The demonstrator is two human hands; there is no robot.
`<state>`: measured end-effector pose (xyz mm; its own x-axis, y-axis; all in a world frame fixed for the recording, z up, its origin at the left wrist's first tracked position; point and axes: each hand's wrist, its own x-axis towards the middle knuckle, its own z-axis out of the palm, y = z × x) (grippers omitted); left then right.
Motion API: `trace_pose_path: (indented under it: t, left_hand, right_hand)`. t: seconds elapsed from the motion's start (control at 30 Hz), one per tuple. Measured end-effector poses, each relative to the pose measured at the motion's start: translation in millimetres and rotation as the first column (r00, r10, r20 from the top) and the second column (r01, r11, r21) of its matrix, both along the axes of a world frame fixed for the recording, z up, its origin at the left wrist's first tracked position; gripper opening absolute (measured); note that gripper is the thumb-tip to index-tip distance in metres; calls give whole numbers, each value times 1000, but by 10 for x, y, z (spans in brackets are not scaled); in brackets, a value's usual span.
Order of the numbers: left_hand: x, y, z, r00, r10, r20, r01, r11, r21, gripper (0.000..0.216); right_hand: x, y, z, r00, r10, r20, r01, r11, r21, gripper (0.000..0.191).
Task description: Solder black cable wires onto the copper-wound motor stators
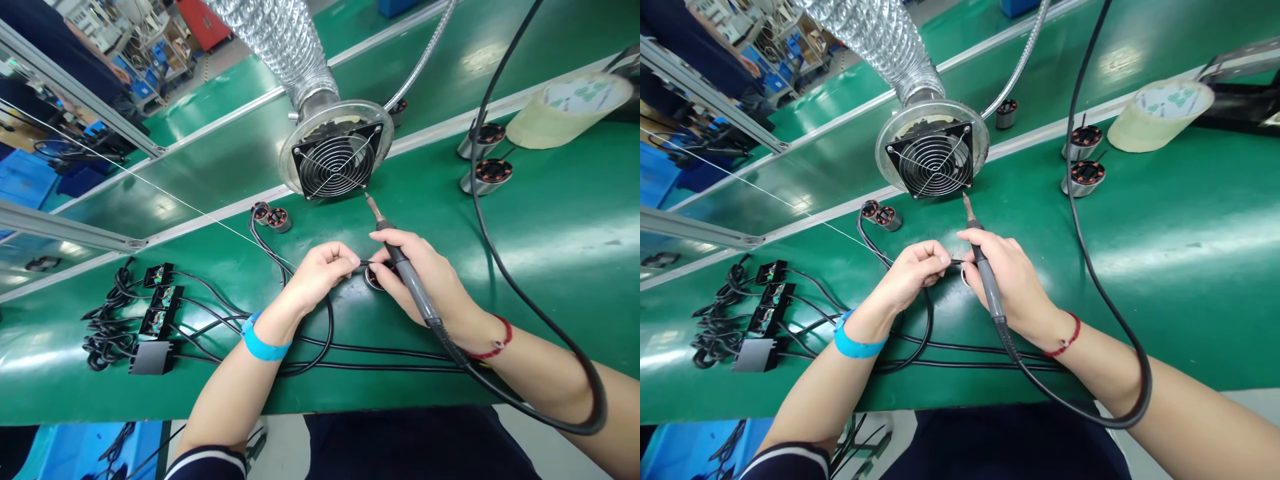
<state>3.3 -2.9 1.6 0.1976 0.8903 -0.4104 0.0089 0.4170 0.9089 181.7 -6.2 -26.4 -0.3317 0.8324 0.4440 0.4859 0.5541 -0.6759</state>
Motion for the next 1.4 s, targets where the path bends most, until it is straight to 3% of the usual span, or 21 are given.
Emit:
trace_pose_path:
  t: [0.13, 0.23, 0.37, 0.47, 0.57, 0.67, 0.8, 0.87, 0.97, 1.03, 1.1, 1.17, 1.2, 1.27, 1.33, 1.4]
  left_hand:
    - [54, -12, -26, 992, -96, -76, 98, 995, 16, 14]
    - [33, -18, 9, 972, -83, -221, 106, 990, 91, 12]
    - [-216, 42, 103, 882, 39, -470, 83, 968, 236, 13]
    - [-546, 171, 141, 788, 227, -573, -26, 941, 338, 13]
    - [-888, 343, 118, 671, 476, -568, -233, 863, 449, 14]
    - [-1117, 484, 70, 599, 615, -513, -384, 783, 490, 16]
    - [-1204, 553, 91, 531, 730, -431, -475, 677, 562, 18]
    - [-1206, 547, 170, 509, 771, -383, -498, 627, 599, 14]
    - [-1203, 489, 366, 519, 787, -334, -497, 596, 631, 9]
    - [-1192, 411, 518, 562, 757, -332, -468, 622, 627, 9]
    - [-1169, 310, 649, 684, 620, -384, -373, 750, 547, 10]
    - [-1139, 231, 738, 815, 302, -495, -107, 917, 384, 14]
    - [-1127, 218, 768, 815, 118, -568, 69, 952, 297, 17]
    - [-1113, 277, 808, 662, -109, -742, 336, 928, 163, 28]
    - [-1112, 462, 831, 413, -110, -904, 415, 906, 79, 37]
    - [-1116, 750, 839, 212, -49, -976, 395, 918, 40, 40]
  right_hand:
    - [-11, -3, -22, 997, -53, -48, 48, 993, -110, 34]
    - [3, 10, -50, 997, -28, -74, 18, 992, -127, 34]
    - [97, 64, -54, 997, -21, -75, 19, 999, -30, 35]
    - [194, 110, -32, 998, -32, -62, 33, 999, 10, 32]
    - [251, 120, 1, 997, -47, -65, 48, 999, 10, 30]
    - [266, 98, 31, 997, -7, -71, 10, 999, 32, 30]
    - [275, 87, 58, 997, 52, -62, -48, 996, 78, 29]
    - [283, 94, 74, 997, 57, -54, -51, 994, 101, 27]
    - [290, 104, 107, 996, 66, -56, -58, 989, 136, 26]
    - [294, 103, 130, 996, 65, -61, -55, 985, 163, 25]
    - [307, 101, 147, 996, 64, -60, -52, 981, 184, 25]
    - [330, 100, 155, 997, 67, -48, -57, 980, 193, 25]
    - [344, 100, 157, 997, 68, -39, -59, 980, 189, 25]
    - [367, 105, 161, 997, 75, -14, -71, 980, 185, 25]
    - [374, 115, 173, 997, 74, -3, -72, 976, 206, 24]
    - [362, 130, 196, 998, 64, -11, -59, 966, 253, 22]
